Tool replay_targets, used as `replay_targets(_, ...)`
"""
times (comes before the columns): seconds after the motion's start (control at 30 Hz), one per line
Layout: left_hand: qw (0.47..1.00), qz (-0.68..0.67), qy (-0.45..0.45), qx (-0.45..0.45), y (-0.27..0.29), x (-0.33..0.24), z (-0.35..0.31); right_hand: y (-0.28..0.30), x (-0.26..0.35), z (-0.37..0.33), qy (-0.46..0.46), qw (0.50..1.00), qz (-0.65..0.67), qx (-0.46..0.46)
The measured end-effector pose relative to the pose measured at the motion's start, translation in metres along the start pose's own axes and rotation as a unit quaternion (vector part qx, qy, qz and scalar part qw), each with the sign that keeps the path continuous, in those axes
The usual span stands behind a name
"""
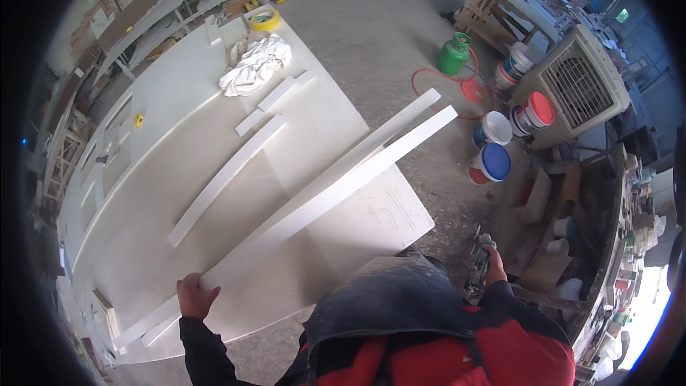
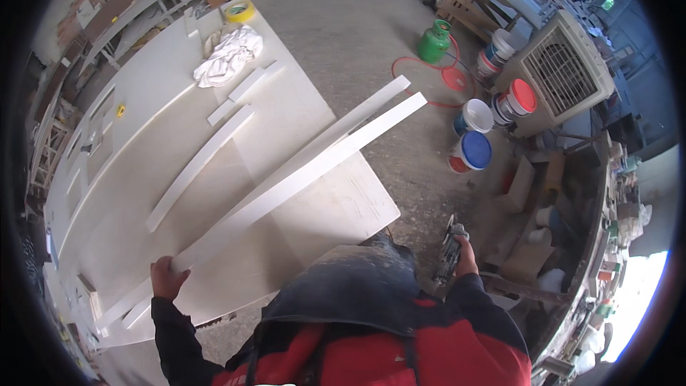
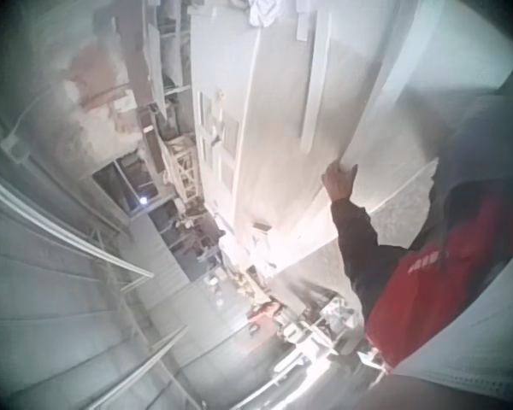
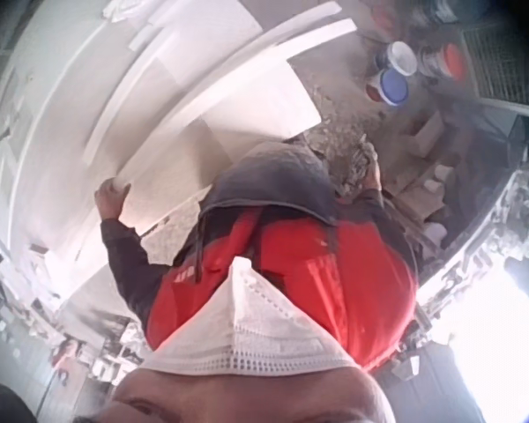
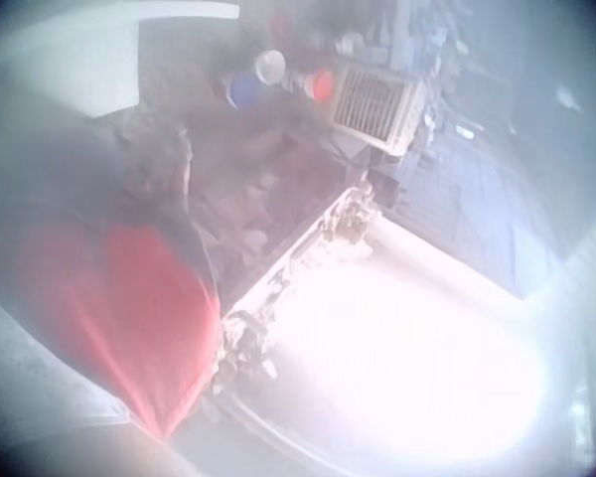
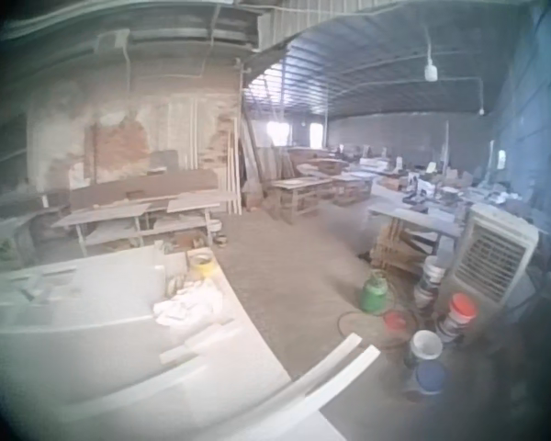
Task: The person uses a handheld angle grinder to sand the edges of several white plastic strips. They handle the strips one at a time, grinding the edges and then placing them back on the workbench.
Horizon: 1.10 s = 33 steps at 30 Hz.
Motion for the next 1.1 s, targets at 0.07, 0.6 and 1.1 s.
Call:
replay_targets(0.07,1.0,-0.005,0.006,0.011,0.001,0.005,0.019,0.015,-0.009,0.006,-0.031,0.999,-0.001,0.004)
replay_targets(0.6,0.997,-0.076,0.002,0.03,-0.074,0.035,0.114,-0.001,-0.015,-0.041,-0.016,1.0,-0.001,-0.016)
replay_targets(1.1,0.994,-0.097,0.035,0.033,-0.074,0.016,0.129,-0.008,-0.013,-0.03,-0.016,1.0,-0.02,-0.017)
Point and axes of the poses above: each hand's wrist, its own z-axis towards the middle knuckle, its own y-axis out of the back of the hand, x = y × z, the point moved 1 cm from there along z, towards the middle knuckle, and after that the axes turned 5 degrees about -z, right-handed, at the moved point
